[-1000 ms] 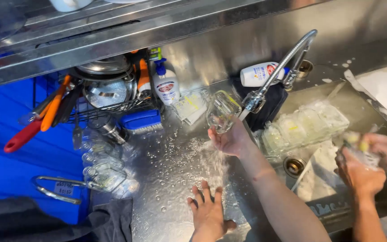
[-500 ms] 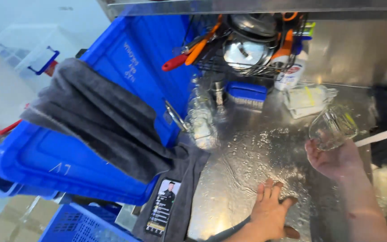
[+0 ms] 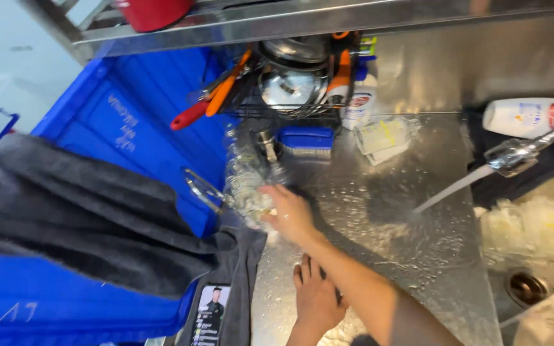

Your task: Washing and rinsing small plastic or glass bottles in a commercial stainless steel sink.

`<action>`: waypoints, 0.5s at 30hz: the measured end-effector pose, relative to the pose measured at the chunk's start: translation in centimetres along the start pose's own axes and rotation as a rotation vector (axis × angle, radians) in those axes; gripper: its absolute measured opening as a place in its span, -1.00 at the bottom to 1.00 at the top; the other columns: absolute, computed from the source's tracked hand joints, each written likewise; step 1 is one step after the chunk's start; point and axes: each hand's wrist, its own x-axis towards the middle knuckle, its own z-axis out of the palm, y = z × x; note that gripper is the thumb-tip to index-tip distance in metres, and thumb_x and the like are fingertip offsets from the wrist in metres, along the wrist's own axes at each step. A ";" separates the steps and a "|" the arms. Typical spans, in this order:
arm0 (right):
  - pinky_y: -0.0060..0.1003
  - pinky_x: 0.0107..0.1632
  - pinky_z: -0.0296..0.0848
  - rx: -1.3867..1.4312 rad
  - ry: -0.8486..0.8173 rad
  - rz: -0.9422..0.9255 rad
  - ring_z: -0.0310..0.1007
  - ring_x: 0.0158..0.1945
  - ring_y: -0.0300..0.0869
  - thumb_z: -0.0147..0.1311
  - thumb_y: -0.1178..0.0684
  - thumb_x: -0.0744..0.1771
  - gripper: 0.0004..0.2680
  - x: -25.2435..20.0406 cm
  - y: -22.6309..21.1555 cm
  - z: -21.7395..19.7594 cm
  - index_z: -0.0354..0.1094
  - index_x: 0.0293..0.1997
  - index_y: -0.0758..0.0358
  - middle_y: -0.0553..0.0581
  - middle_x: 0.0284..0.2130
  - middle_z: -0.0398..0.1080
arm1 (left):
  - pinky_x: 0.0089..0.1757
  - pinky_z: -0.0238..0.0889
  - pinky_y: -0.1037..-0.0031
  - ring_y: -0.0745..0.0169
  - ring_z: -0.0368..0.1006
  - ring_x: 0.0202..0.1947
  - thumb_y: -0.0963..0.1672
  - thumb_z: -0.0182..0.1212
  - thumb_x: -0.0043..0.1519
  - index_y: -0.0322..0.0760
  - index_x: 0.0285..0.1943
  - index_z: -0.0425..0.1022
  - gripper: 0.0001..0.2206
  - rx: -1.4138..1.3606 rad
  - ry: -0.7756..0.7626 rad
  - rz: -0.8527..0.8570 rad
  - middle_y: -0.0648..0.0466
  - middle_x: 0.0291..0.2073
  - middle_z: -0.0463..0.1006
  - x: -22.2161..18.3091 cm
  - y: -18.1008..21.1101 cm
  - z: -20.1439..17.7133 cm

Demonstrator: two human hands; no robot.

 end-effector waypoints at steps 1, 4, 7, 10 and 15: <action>0.00 -0.04 0.42 -0.008 0.025 0.026 0.56 -0.09 0.05 0.33 -0.01 0.23 -0.56 0.0 0.2 1.4 0.31 0.23 -0.13 0.04 0.04 0.44 | 0.21 -0.22 -0.32 -0.56 -0.11 0.35 0.00 0.41 -0.05 -0.33 0.35 0.35 -0.26 -0.005 -0.011 0.035 -0.35 0.31 0.08 -0.1 -0.7 0.5; -0.13 0.01 0.35 0.245 0.137 -0.093 0.43 -0.15 0.02 0.18 0.13 0.28 -0.59 -0.9 1.9 3.1 0.24 0.29 0.02 0.15 -0.03 0.34 | 0.18 -0.09 -0.13 -0.34 0.10 0.18 0.04 0.32 -0.07 -0.05 0.42 0.29 -0.24 0.121 0.015 0.063 -0.20 0.36 0.19 0.3 -1.9 1.5; 0.06 0.41 0.02 0.369 -0.031 0.043 -0.17 0.54 0.19 0.03 -0.01 0.35 -0.58 -3.1 5.1 1.8 0.12 0.42 -0.01 -0.02 0.39 0.19 | 0.04 0.07 -0.17 -0.39 0.12 0.12 0.02 0.23 0.00 0.07 0.41 0.30 -0.33 0.047 0.001 0.007 -0.11 0.23 0.32 3.3 -2.3 0.7; -0.43 0.03 0.47 0.621 0.462 0.208 0.49 -0.13 -0.31 0.28 0.11 0.25 -0.65 -4.5 14.0 0.8 0.45 0.16 0.05 -0.06 -0.11 0.52 | 0.01 0.13 -0.06 -0.36 0.20 0.00 0.02 0.29 -0.01 -0.35 0.30 0.35 -0.33 0.095 0.097 0.032 -0.25 0.12 0.33 9.7 -1.4 -1.4; -0.61 -0.44 0.06 1.853 1.055 0.366 0.08 -0.49 -0.44 -0.25 0.28 0.38 -0.84 -8.6 28.2 -5.3 0.23 -0.34 0.21 -0.19 -0.58 -0.04 | 0.13 0.18 0.07 -0.21 0.21 0.27 -0.03 0.36 0.11 -0.06 0.32 0.41 -0.46 -0.069 0.213 0.147 -0.10 0.19 0.33 23.6 4.8 -7.8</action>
